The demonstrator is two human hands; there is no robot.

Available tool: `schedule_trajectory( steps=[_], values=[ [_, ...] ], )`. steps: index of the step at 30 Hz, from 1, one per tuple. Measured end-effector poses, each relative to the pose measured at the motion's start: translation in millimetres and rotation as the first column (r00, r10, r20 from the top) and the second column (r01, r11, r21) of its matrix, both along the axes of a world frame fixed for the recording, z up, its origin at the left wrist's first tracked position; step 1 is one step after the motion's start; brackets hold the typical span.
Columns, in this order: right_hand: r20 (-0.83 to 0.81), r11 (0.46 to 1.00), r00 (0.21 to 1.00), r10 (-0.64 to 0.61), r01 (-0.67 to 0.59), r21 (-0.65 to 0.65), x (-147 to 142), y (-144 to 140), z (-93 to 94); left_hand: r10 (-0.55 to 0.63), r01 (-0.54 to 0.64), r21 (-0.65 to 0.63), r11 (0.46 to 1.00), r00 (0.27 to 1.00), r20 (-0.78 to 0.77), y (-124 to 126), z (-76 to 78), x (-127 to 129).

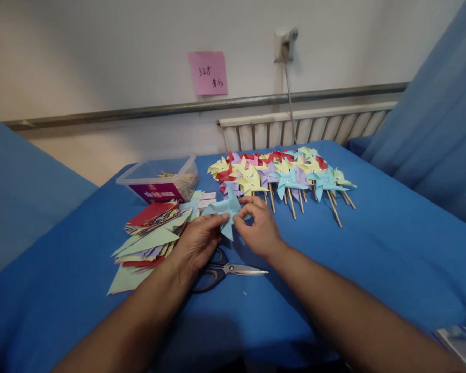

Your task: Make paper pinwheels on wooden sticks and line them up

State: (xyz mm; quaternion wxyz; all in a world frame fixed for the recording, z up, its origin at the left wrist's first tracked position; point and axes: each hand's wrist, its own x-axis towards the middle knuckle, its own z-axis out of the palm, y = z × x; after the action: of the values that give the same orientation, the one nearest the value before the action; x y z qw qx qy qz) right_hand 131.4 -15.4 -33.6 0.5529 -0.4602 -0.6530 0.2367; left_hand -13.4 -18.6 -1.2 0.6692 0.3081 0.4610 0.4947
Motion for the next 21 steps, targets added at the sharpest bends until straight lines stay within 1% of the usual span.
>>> schedule_trajectory(
  steps=[15,21],
  values=[
    [-0.008,0.999,1.0,0.01,-0.01,-0.054,-0.4,-0.8,0.4,0.009,-0.008,0.009,1.0,0.999,-0.035,0.5,0.9,1.0],
    [-0.013,0.997,1.0,0.016,-0.017,-0.078,-1.5,-1.8,0.4,0.01,-0.009,0.036,0.999,0.999,-0.043,-0.9,2.3,1.7]
  ],
)
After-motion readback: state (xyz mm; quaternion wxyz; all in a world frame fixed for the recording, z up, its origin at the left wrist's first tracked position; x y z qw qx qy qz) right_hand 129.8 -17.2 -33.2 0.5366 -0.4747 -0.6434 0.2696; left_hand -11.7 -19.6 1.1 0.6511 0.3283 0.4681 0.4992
